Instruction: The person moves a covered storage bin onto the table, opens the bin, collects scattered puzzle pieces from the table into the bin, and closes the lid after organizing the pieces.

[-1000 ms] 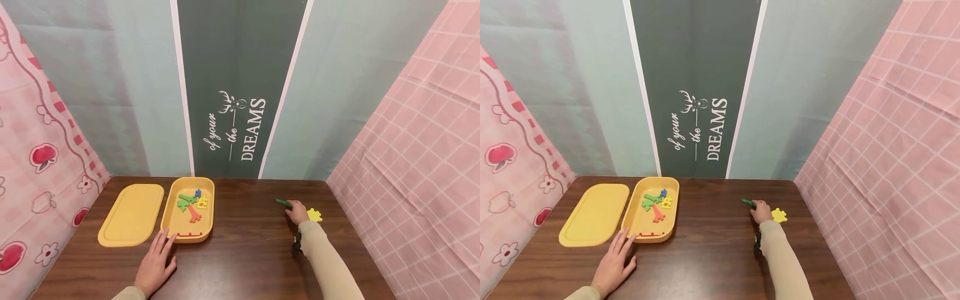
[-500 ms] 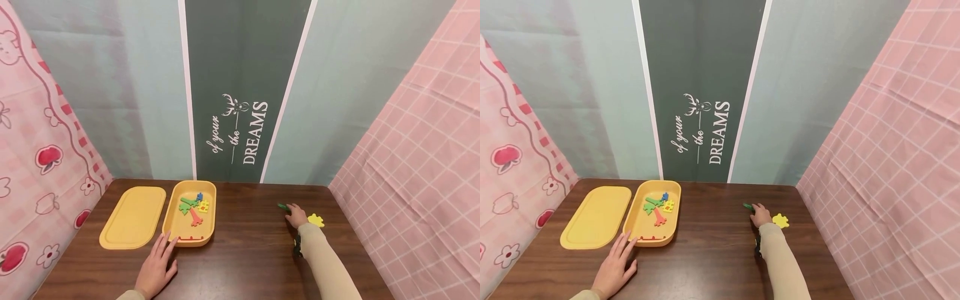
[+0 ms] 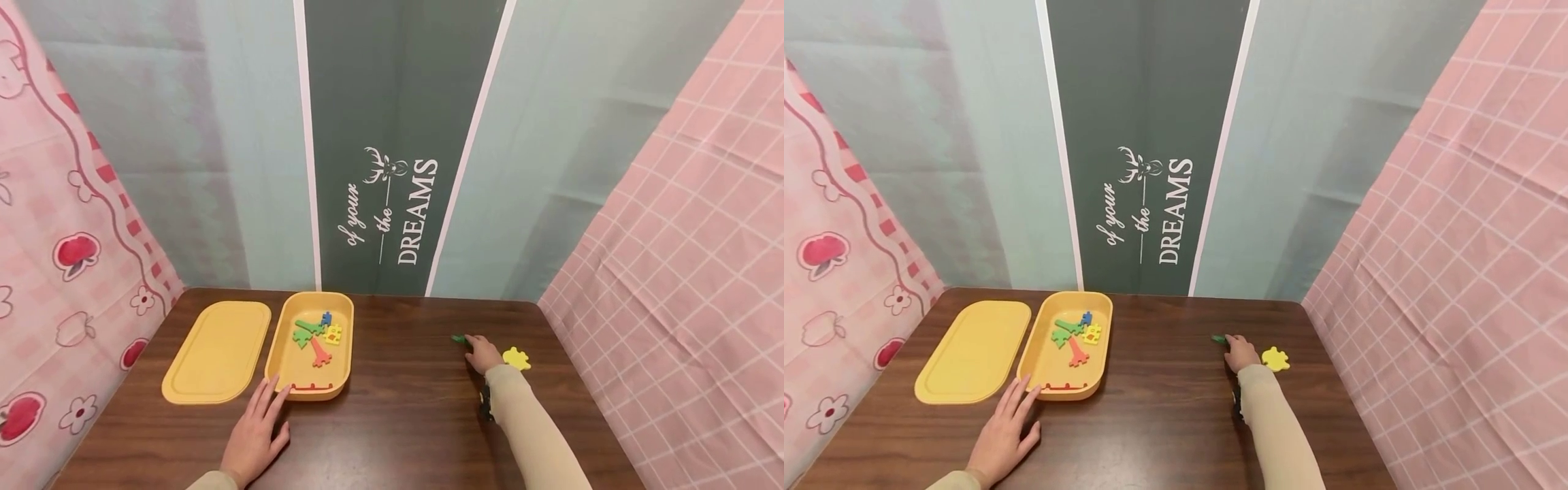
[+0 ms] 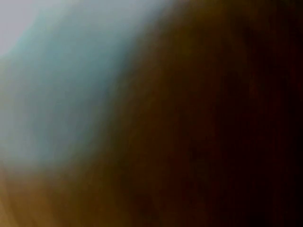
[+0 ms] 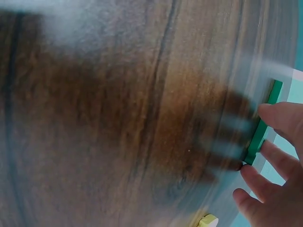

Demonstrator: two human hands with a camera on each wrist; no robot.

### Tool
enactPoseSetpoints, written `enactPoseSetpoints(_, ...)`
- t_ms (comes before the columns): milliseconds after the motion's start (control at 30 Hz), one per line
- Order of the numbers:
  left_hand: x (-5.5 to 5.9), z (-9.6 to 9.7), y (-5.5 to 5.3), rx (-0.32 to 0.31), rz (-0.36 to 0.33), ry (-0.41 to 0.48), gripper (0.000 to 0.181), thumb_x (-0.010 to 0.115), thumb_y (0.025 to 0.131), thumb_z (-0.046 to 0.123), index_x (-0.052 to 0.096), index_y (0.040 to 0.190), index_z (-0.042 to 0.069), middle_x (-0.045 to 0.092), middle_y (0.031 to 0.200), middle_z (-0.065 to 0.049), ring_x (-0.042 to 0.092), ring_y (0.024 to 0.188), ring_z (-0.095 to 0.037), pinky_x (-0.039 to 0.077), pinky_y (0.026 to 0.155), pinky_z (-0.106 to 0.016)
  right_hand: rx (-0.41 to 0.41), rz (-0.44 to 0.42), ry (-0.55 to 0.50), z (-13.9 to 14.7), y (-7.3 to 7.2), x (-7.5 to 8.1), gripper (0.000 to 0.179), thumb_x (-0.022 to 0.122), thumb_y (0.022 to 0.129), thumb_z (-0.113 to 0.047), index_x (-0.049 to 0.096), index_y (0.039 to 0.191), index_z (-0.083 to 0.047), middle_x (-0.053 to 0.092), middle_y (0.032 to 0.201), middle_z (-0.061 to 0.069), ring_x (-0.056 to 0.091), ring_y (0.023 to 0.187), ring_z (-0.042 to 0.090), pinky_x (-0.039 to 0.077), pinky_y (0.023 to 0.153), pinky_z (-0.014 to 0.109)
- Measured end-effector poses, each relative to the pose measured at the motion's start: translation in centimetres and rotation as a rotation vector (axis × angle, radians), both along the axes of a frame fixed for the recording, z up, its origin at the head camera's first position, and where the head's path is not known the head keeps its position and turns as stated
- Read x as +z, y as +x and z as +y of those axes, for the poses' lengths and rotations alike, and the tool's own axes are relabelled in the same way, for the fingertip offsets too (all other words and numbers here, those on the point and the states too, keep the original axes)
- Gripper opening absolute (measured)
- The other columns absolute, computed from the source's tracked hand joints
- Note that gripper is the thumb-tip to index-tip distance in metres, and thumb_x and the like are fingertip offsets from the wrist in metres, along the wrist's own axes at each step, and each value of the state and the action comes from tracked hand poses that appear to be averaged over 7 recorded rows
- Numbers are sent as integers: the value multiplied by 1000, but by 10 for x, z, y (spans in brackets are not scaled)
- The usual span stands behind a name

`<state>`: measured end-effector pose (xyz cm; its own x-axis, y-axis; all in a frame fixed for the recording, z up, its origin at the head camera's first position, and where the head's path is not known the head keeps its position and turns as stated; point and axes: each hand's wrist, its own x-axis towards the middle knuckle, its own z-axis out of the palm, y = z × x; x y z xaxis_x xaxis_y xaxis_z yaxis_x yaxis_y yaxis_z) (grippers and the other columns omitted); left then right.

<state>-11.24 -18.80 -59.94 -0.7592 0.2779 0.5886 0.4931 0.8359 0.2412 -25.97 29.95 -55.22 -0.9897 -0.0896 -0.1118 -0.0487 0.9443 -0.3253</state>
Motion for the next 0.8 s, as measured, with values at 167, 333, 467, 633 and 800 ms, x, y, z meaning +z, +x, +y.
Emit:
enactPoseSetpoints(167,0,-1,1,-3,0,-2,61,45,82,33,43,139,10,31,147,-17,27,133,-35,-1,108,-17,21,43,26,-3,5,0,41,63,86,-7,55,125,2,51,121,27,53,107,43,43,87,54)
enactPoseSetpoints(333,2,-1,1,-6,-17,-14,68,56,74,26,43,139,10,31,146,-19,27,132,-36,-1,107,-17,22,90,32,-6,12,5,32,66,83,-5,63,114,2,56,109,24,58,98,39,47,82,51)
enactPoseSetpoints(467,4,-1,1,0,-18,1,62,49,80,31,44,137,9,30,147,-17,28,131,-36,-1,108,-17,0,87,24,-10,18,11,26,67,83,-6,65,108,1,56,106,22,60,92,36,49,78,49)
enactPoseSetpoints(633,5,-2,1,3,-26,-1,60,40,84,37,44,138,9,30,147,-17,27,131,-36,-2,107,-17,-46,66,21,-14,24,15,21,66,83,-6,67,104,-2,58,103,18,60,88,32,50,75,48)
enactPoseSetpoints(800,5,0,3,7,-56,-6,66,54,76,28,42,139,11,29,148,-16,26,133,-35,-3,106,-15,-49,71,39,-10,28,12,16,67,83,-8,67,99,-4,58,92,13,59,81,27,49,69,45)
